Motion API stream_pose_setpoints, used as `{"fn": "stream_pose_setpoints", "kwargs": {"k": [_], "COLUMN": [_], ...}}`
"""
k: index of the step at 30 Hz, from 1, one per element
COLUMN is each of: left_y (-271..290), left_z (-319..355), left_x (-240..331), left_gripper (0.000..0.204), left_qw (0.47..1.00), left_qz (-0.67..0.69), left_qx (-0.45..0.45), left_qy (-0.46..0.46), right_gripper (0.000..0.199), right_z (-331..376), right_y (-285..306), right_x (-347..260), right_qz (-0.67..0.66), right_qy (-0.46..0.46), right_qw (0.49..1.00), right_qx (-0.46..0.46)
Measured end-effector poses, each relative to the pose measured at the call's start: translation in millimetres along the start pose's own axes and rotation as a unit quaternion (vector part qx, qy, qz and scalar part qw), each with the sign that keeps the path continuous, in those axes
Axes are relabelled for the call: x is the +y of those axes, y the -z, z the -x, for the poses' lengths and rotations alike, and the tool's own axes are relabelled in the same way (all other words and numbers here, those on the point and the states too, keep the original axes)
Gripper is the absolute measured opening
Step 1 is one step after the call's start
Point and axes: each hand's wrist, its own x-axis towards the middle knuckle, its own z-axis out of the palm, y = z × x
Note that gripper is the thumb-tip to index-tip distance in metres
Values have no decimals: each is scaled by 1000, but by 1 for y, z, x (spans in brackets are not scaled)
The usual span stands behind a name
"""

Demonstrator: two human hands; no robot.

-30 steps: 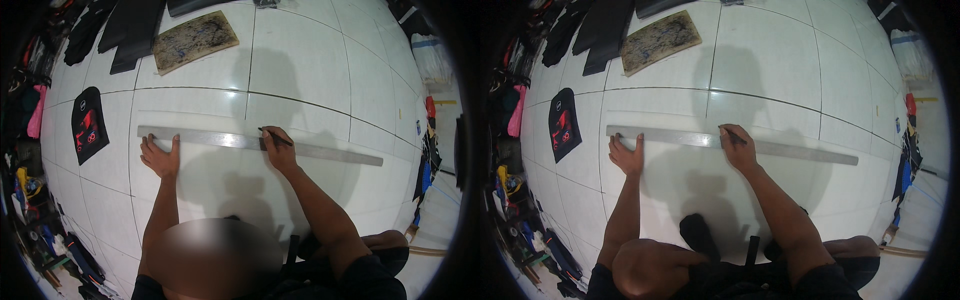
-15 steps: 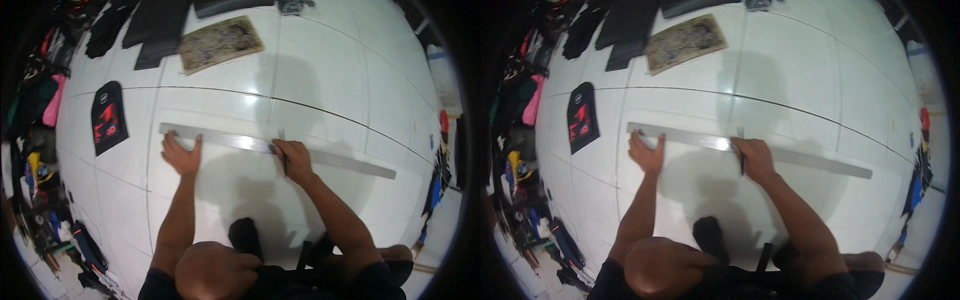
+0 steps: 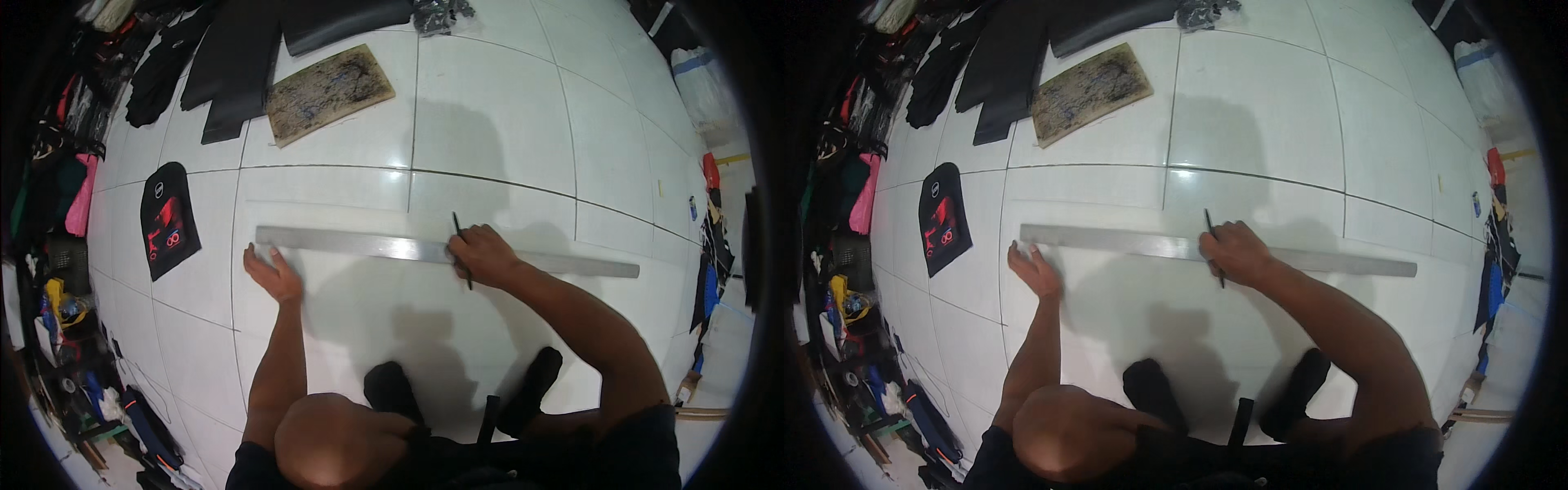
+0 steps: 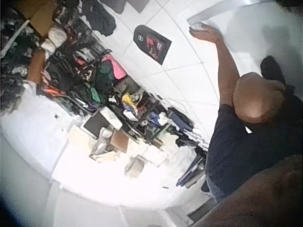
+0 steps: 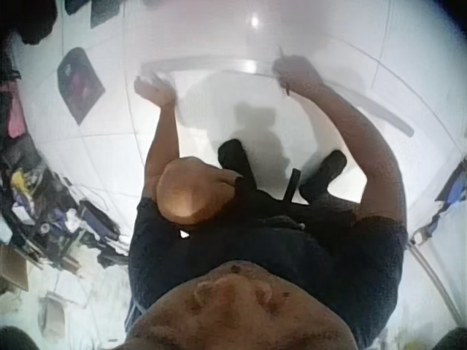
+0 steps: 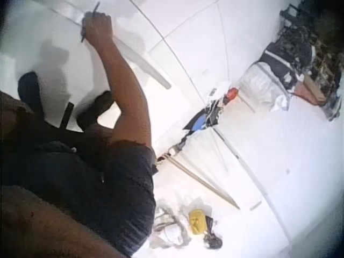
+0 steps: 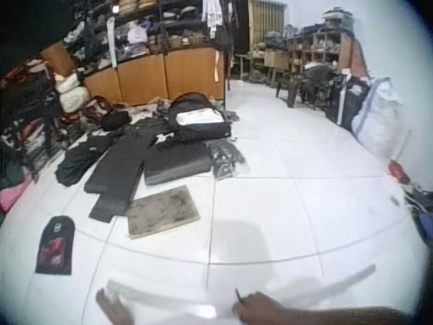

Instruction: The person uses a straightedge and a pen to mark lines on a large piece of white fabric spread on the floor.

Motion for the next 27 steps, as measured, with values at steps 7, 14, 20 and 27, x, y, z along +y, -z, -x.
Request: {"fn": "stream_pose_setpoints", "kwargs": {"k": [7,14,20,27], "left_y": [15,-1,-9,-15], "left_z": [-8,53,104,121], "left_x": [-6,104,158,155], "left_gripper": [59,53,60,64], "left_qw": [999,918,846,801], "left_qz": [25,-42,-48,-87], "left_qx": [-19,-285,-416,-456], "left_qy": [27,-273,-330,-378], "right_gripper": [38,35,41,44], "right_z": [153,261,269,270], "right_y": [90,86,65,58], "right_x": [67,100,92,115], "right_qz": [69,91,41,19], "right_qy": [-111,-290,-295,-269], "right_qw": [989,952,954,958], "right_qx": [-76,-33,34,100]}}
